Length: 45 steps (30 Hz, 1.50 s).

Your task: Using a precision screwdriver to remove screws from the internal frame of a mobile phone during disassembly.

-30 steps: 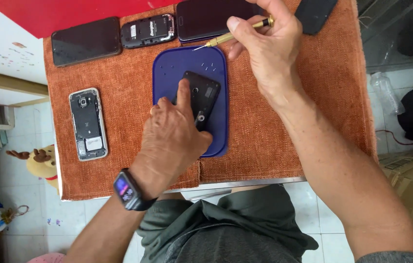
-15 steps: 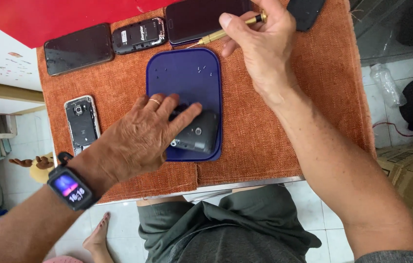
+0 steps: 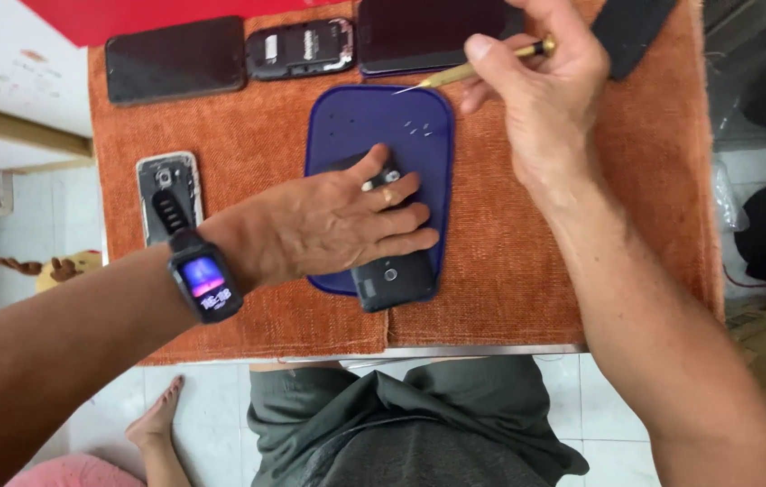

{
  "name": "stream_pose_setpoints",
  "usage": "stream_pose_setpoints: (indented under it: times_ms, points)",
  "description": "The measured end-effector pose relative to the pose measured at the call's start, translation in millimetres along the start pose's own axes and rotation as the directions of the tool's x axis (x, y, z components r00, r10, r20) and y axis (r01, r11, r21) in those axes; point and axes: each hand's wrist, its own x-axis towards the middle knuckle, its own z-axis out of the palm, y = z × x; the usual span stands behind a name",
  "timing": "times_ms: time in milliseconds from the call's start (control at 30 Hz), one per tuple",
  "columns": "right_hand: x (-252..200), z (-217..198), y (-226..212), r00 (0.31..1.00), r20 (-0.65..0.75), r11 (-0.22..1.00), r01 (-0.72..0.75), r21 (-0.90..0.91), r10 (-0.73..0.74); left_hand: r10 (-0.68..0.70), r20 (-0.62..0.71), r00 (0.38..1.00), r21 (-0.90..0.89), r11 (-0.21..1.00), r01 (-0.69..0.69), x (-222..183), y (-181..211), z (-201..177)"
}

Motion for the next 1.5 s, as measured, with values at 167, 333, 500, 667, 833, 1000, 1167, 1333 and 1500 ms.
stream_pose_setpoints:
  times_ms: [167, 333, 500, 667, 833, 1000, 1167, 1333, 1500]
  points:
    - [3.3, -5.1, -7.4, 0.946, -0.060, 0.932, -0.301, 0.200, 0.318, -0.195, 0.001, 0.981, -0.120, 0.974, 0.194, -31.4, 10.5, -9.2]
    - [2.8, -9.2, -11.9, 0.897, -0.056, 0.858, -0.398, 0.325, 0.438, -0.743, 0.017, 0.669, -0.649, 0.501, 0.572, -73.4, 73.2, -16.4]
    - [-7.7, 0.7, -16.7, 0.913, 0.090, 0.888, -0.408, 0.212, 0.398, -0.988, 0.123, 0.091, -0.849, -0.057, 0.525, -47.8, 183.8, -3.3]
    - [-26.6, 9.7, -13.9, 0.954, 0.275, 0.992, -0.113, -0.050, 0.122, -0.991, 0.118, 0.054, -0.862, -0.076, 0.502, -5.7, 175.0, -22.4]
    - [-41.0, 21.3, -23.3, 0.939, 0.341, 0.980, 0.016, -0.198, 0.054, -0.991, 0.123, 0.053, -0.823, -0.072, 0.563, 3.9, 175.4, -16.0]
    - [-48.5, 22.7, -22.9, 0.896, 0.440, 0.920, 0.222, -0.324, -0.061, -0.993, 0.111, 0.049, -0.826, -0.065, 0.560, 4.7, 174.7, -15.4]
    - [-60.8, 27.1, -21.8, 0.825, 0.545, 0.853, 0.388, -0.350, -0.152, -0.993, 0.110, 0.031, -0.829, -0.074, 0.555, 3.9, 172.1, -18.1]
    - [-65.3, 29.7, -25.0, 0.815, 0.561, 0.810, 0.423, -0.407, -0.144, -0.994, 0.101, 0.034, -0.824, -0.065, 0.563, 3.1, 171.8, -18.3]
    - [-66.8, 32.4, -27.4, 0.885, 0.459, 0.854, 0.300, -0.425, -0.082, -0.997, 0.065, 0.034, -0.838, -0.037, 0.545, 1.0, 166.7, -21.4]
